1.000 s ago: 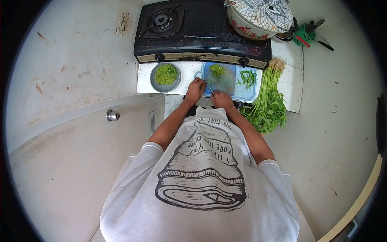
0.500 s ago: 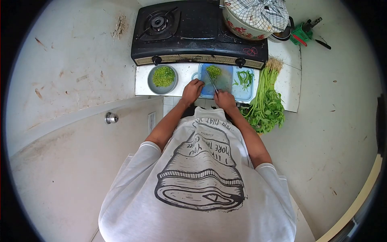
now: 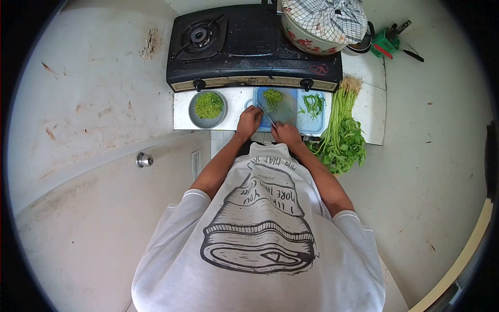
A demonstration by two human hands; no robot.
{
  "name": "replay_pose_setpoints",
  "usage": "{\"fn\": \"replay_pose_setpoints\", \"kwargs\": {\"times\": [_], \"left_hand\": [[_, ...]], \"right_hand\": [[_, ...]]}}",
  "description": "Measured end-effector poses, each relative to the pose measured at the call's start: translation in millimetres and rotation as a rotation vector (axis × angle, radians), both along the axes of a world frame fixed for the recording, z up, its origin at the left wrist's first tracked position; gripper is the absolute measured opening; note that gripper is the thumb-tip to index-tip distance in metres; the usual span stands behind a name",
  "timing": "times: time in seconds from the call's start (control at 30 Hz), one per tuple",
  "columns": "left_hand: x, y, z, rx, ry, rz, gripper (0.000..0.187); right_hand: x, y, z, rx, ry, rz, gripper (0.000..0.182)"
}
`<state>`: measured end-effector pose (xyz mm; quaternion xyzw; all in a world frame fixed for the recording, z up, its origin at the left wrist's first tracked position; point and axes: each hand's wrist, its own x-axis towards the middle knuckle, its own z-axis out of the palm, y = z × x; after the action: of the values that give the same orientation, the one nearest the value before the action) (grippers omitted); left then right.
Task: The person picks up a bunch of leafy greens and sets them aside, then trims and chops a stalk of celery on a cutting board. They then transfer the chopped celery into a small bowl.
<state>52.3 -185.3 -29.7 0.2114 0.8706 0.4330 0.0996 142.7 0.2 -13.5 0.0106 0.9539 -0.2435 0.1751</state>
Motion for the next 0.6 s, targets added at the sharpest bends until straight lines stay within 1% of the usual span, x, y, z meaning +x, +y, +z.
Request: {"fn": "replay_pose_setpoints", "kwargs": {"times": [0.07, 0.17, 0.27, 0.37, 0.47, 0.6], "left_hand": [[0, 0, 1, -0.004, -0.01, 0.005, 0.013], [1, 1, 0, -0.034, -0.018, 0.023, 0.012], [1, 4, 5, -0.067, -0.036, 0.051, 0.012], [2, 2, -2, -0.015, -0.012, 0.07, 0.01], [1, 4, -2, 0.068, -0.106, 0.109, 0.01], [1, 5, 3, 0.058, -0.089, 0.116, 0.007]], "right_hand": [[-2, -1, 2, -0.007, -0.032, -0.001, 0.038], [-5, -5, -20, -0.003, -0.002, -0.011, 0.037], [-17, -9, -15, 0.011, -0.019, 0.043, 0.038], [-20, -7, -11, 0.017, -0.052, 0.051, 0.039], [-13, 0, -17, -0.008, -0.054, 0.051, 0.039], [-9, 4, -16, -0.015, -0.018, 0.029, 0.04]]}}
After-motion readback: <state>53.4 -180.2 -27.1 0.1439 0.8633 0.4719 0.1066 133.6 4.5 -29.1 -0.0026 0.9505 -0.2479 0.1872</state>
